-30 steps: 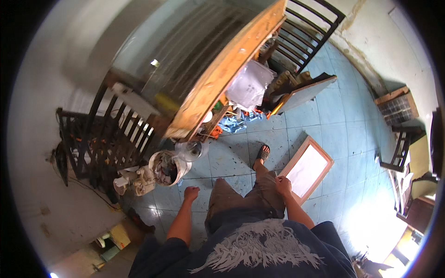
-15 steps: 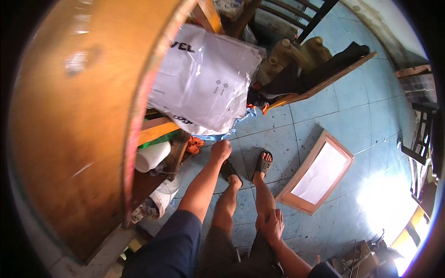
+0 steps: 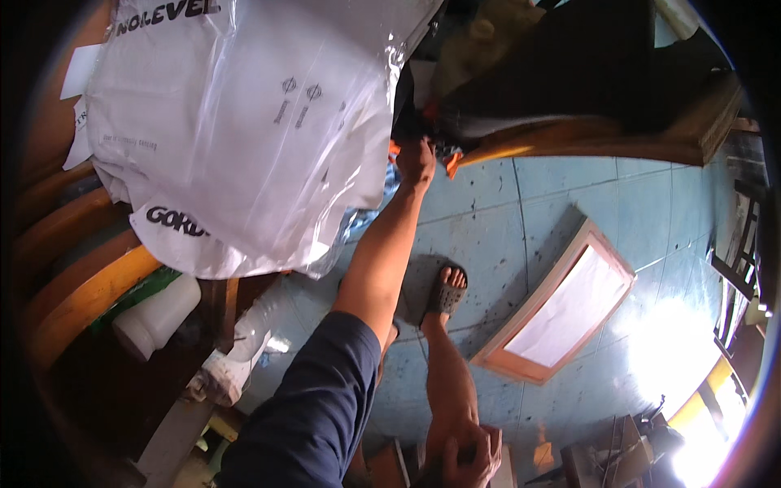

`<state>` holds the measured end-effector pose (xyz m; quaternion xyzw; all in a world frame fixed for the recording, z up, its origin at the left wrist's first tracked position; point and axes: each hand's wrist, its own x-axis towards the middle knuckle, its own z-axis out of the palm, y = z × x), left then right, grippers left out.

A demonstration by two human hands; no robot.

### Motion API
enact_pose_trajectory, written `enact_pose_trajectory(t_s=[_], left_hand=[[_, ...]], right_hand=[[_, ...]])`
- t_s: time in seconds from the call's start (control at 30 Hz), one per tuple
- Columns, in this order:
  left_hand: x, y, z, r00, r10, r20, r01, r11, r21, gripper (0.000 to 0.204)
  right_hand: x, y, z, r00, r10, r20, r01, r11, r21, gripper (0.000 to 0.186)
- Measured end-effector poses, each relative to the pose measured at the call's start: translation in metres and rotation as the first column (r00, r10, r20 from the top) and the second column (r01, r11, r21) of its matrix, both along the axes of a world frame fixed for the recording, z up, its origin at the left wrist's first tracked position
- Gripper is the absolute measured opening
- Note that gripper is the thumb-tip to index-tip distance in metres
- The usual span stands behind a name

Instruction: The person retrieves several screen printing frames from a drying area, positions them one by one on the floor, and aligns different film transparencies on top of the mesh by hand. The person also applies liquid from a bottle onto a glass surface and wipes it with a cloth.

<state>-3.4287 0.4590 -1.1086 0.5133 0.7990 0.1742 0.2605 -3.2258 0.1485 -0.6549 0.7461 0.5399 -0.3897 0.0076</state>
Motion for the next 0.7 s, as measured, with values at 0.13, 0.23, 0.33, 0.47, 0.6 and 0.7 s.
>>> enact_pose_trajectory(t_s=[0.13, 0.23, 0.33, 0.47, 0.6, 0.7], left_hand=[[0.021, -0.043, 0.042, 0.979, 0.054, 0.197, -0.081, 0.988, 0.131, 0.031], [-0.021, -0.11, 0.032, 0.991, 0.068, -0.118, -0.042, 0.976, 0.211, 0.037], [-0.055, -0.149, 0.034, 0.983, 0.107, -0.148, -0.165, 0.868, -0.468, 0.046], [-0.111, -0.187, 0.026, 0.954, 0.095, -0.285, -0.213, 0.884, -0.416, 0.041], [-0.153, -0.198, 0.018, 0.939, 0.108, -0.326, -0.252, 0.864, -0.437, 0.036], [-0.192, -0.203, 0.023, 0.933, 0.136, -0.333, -0.293, 0.824, -0.484, 0.032]], right_hand=[[-0.003, -0.01, -0.007, 0.999, -0.011, -0.032, 0.01, 1.0, -0.017, 0.034], [-0.008, -0.01, -0.004, 0.995, 0.031, -0.096, -0.033, 0.999, -0.023, 0.034], [-0.008, -0.009, -0.01, 0.995, 0.008, -0.096, -0.013, 0.999, -0.048, 0.037], [-0.005, -0.012, -0.012, 0.994, 0.012, -0.112, -0.015, 1.0, -0.025, 0.038], [-0.005, -0.007, -0.01, 0.997, 0.022, -0.076, -0.021, 1.0, 0.013, 0.036], [-0.004, -0.009, -0.01, 0.994, 0.027, -0.108, -0.024, 0.999, 0.024, 0.036]])
